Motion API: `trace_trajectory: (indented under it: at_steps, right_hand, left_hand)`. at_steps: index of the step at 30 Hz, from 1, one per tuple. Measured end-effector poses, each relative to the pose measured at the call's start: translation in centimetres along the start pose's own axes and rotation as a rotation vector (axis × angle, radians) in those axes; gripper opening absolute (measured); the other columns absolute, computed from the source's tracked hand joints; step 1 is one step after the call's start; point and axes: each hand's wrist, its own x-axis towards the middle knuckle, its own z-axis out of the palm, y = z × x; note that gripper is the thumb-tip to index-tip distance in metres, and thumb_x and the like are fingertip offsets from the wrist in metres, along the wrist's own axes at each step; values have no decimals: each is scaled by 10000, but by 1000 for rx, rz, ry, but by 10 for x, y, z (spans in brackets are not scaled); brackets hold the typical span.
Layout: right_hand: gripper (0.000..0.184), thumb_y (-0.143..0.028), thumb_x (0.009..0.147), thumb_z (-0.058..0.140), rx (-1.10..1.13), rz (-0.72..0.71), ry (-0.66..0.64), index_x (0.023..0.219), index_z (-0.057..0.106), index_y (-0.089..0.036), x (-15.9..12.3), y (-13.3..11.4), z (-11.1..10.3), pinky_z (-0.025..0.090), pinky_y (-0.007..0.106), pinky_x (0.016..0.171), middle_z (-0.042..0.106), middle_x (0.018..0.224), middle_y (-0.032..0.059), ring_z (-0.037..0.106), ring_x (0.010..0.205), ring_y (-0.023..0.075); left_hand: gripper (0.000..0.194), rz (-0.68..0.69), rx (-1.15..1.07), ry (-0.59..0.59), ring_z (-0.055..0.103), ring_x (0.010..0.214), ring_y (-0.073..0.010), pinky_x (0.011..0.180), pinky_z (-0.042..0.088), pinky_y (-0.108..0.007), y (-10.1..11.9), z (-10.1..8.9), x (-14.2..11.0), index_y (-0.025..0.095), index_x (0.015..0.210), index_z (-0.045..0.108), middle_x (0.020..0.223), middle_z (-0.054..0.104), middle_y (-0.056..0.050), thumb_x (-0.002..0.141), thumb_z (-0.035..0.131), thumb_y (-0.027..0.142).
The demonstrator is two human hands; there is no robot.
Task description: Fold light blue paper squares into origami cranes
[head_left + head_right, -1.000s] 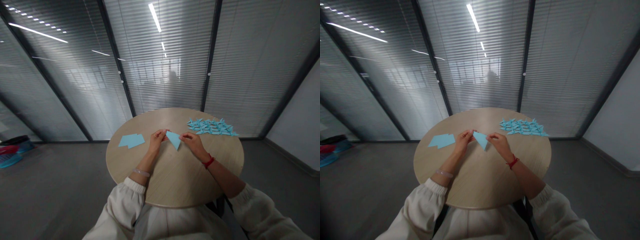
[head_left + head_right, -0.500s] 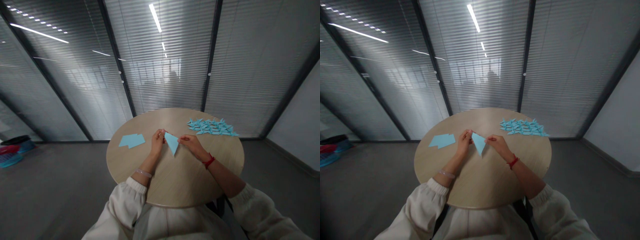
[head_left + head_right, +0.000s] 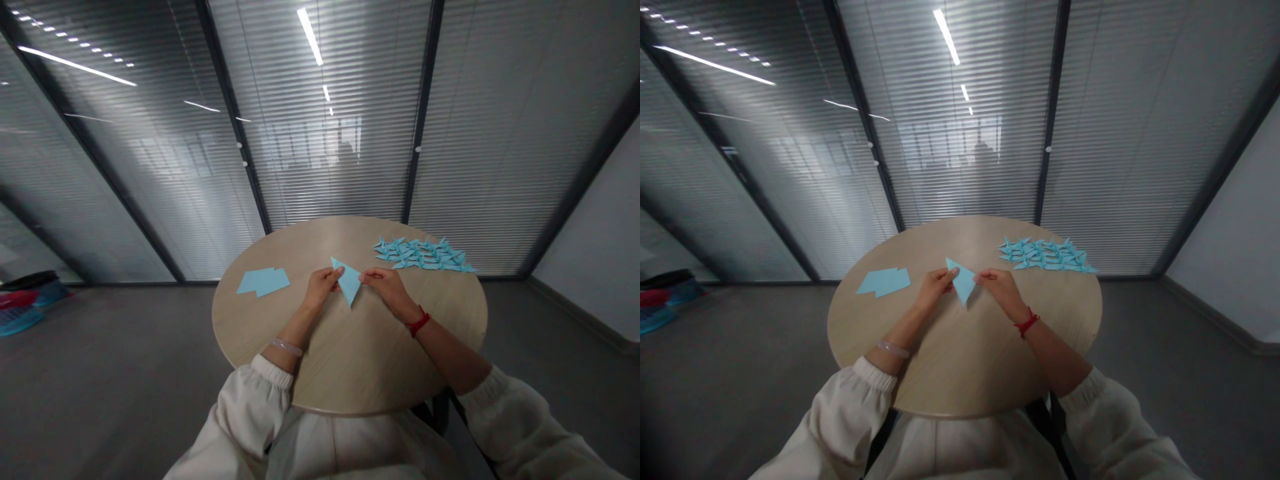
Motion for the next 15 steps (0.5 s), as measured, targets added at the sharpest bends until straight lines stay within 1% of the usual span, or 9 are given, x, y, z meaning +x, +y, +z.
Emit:
trace_trajectory:
  at_steps: [4, 7, 11, 13, 15]
  right_hand:
    - [350, -464, 590, 790, -9, -5, -8, 777, 735, -174, -1, -2, 2, 500, 331, 693, 740, 778, 57, 665, 719, 207]
    - [345, -469, 597, 785, -17, -20, -4, 774, 738, -177, 0, -1, 0, 499, 332, 715, 741, 786, 53, 664, 732, 203]
    - [316, -457, 626, 769, -6, -33, 8, 782, 744, -183, 1, 0, -4, 489, 326, 738, 739, 799, 45, 658, 747, 194]
    - [313, -450, 622, 773, 8, -28, 16, 779, 744, -181, 1, -1, -4, 485, 323, 736, 736, 792, 42, 654, 740, 189]
    - [314, -445, 616, 777, 24, -23, 19, 779, 743, -179, 1, -2, -4, 484, 320, 733, 735, 784, 41, 652, 732, 186]
  left_hand:
    - [531, 53, 43, 34, 489, 503, -98, 558, 474, -243, 1, -2, 0, 138, 565, 607, 519, 547, 16, 577, 733, 654]
    - [528, 25, 12, 30, 532, 534, -114, 576, 486, -251, 4, 0, -1, 138, 592, 643, 563, 600, -8, 554, 748, 654]
    - [541, -80, -7, -79, 584, 582, -140, 621, 500, -280, 6, 3, -2, 128, 638, 691, 632, 659, -46, 522, 768, 650]
    - [535, -97, 7, -129, 586, 579, -141, 625, 498, -283, 5, 4, -2, 125, 623, 690, 624, 658, -45, 515, 775, 642]
    - [521, -84, 18, -141, 579, 560, -134, 616, 492, -276, 5, 4, -2, 128, 593, 677, 596, 647, -34, 517, 779, 633]
